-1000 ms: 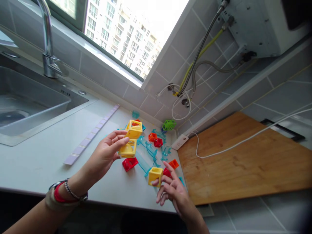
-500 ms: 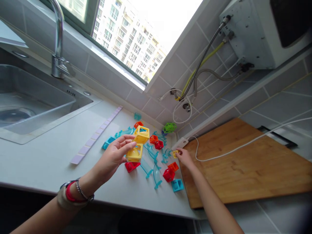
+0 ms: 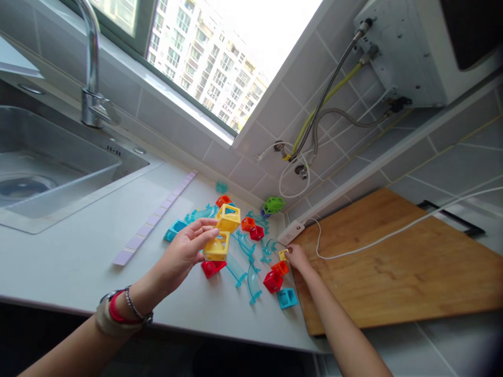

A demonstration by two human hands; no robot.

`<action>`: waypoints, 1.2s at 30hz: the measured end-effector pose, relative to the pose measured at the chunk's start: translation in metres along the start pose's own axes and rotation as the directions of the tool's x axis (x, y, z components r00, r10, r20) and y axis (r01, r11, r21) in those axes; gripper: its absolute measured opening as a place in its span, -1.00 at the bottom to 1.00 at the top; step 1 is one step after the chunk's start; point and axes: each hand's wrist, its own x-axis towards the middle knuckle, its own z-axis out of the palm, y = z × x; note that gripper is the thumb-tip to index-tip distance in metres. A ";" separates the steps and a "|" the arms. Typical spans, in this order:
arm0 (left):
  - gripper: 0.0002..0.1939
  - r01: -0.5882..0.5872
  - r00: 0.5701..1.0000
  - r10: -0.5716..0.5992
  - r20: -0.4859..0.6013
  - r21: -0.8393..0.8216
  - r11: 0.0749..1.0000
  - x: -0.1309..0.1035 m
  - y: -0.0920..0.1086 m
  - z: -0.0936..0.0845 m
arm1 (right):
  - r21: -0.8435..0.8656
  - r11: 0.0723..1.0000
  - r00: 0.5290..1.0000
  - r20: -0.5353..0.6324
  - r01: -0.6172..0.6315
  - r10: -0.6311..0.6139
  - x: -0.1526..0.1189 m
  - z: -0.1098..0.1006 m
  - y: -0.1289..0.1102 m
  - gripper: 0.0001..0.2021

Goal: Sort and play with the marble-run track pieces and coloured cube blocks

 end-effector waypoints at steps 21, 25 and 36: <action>-0.58 -0.043 0.999 0.037 0.031 0.189 0.981 -0.003 -0.014 0.010 | 0.252 0.696 0.734 -0.108 0.672 -0.670 -0.135 -0.093 -0.197 -0.32; -0.52 -0.029 0.997 0.015 0.077 0.191 0.981 -0.002 -0.019 0.007 | 0.306 0.686 0.741 -0.110 0.660 -0.663 -0.135 -0.087 -0.198 -0.39; -0.35 0.009 0.999 -0.019 0.051 0.189 0.982 0.001 -0.006 0.001 | 0.389 0.731 0.813 -0.090 0.561 -0.576 -0.102 -0.109 -0.189 -0.54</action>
